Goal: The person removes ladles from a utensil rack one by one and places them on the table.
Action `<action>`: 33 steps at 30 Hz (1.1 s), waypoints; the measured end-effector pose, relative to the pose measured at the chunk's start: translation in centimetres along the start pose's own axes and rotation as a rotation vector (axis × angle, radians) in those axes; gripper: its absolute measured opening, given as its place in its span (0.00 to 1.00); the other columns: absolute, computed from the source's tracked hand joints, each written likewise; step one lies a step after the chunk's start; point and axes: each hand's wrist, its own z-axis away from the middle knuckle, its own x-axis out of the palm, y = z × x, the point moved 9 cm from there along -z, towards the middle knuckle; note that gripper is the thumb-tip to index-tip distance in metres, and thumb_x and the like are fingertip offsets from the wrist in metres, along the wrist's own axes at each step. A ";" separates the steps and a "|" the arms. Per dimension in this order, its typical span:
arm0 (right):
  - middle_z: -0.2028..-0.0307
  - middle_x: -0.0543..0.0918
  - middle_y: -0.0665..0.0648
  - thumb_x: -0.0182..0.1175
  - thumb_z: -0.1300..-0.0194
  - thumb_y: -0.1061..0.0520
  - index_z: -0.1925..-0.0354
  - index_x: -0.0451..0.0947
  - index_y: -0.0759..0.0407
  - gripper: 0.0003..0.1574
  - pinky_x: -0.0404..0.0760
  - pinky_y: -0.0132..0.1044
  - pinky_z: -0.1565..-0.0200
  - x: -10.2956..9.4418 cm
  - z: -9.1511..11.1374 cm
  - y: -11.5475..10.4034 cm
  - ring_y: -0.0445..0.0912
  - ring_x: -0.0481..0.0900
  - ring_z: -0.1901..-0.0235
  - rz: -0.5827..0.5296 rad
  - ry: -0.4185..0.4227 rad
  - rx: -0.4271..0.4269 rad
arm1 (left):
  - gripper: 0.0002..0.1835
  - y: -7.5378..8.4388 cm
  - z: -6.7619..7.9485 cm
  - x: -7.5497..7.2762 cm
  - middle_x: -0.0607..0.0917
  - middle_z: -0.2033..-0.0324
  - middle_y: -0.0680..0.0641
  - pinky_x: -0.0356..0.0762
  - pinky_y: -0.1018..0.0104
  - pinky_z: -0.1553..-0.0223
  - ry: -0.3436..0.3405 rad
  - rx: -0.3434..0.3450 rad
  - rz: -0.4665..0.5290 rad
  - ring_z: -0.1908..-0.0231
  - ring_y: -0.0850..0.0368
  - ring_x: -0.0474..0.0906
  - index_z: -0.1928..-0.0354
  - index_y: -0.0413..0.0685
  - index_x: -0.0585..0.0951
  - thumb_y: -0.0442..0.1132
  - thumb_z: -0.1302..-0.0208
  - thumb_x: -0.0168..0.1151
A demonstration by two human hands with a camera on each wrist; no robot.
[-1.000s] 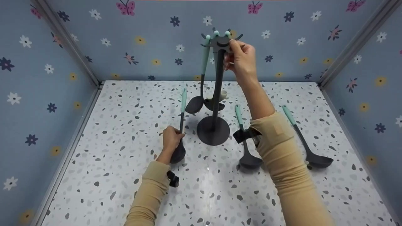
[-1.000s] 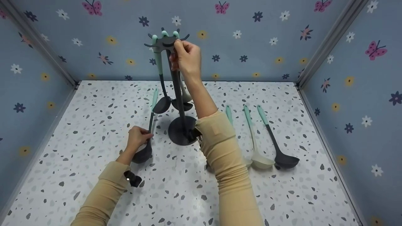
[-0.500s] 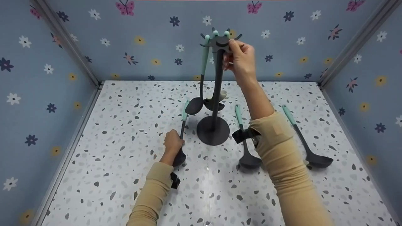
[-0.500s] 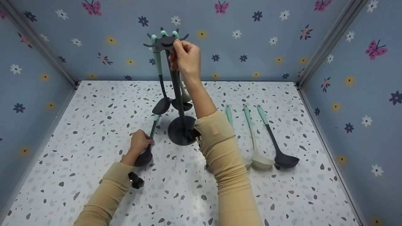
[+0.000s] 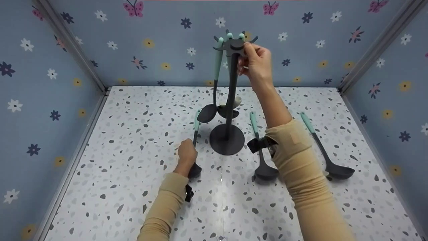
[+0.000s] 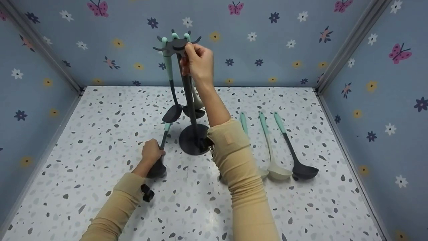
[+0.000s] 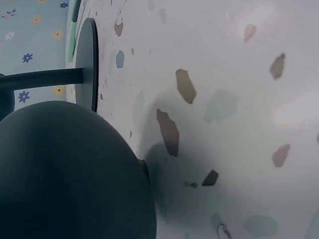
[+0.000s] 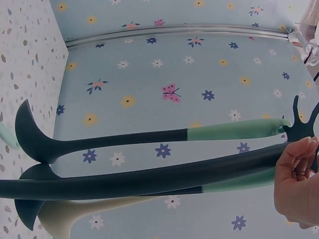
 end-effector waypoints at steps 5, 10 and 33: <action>0.89 0.66 0.58 0.46 0.35 0.65 0.82 0.64 0.67 0.18 0.66 0.32 0.89 0.0 0.0 0.0 0.45 0.62 0.91 -0.002 0.004 0.002 | 0.07 0.7 0.2 0.2 0.79 0.74 0.37 0.75 0.54 0.69 0.019 0.053 -0.026 0.70 0.44 0.77 0.71 0.34 0.76 0.27 0.41 0.48; 0.89 0.66 0.58 0.46 0.35 0.65 0.82 0.64 0.67 0.18 0.66 0.32 0.89 0.0 0.0 0.1 0.45 0.62 0.91 -0.010 0.003 0.006 | 0.07 0.9 0.3 0.5 0.79 0.72 0.37 0.75 0.54 0.67 -0.004 0.049 -0.056 0.68 0.43 0.77 0.70 0.33 0.76 0.26 0.40 0.47; 0.89 0.67 0.57 0.46 0.34 0.65 0.82 0.64 0.65 0.18 0.66 0.32 0.88 0.1 0.0 -0.1 0.45 0.63 0.90 -0.001 -0.030 -0.037 | 0.10 0.8 0.6 -0.2 0.78 0.72 0.40 0.74 0.59 0.68 -0.088 -0.001 0.032 0.71 0.49 0.75 0.66 0.32 0.76 0.33 0.48 0.63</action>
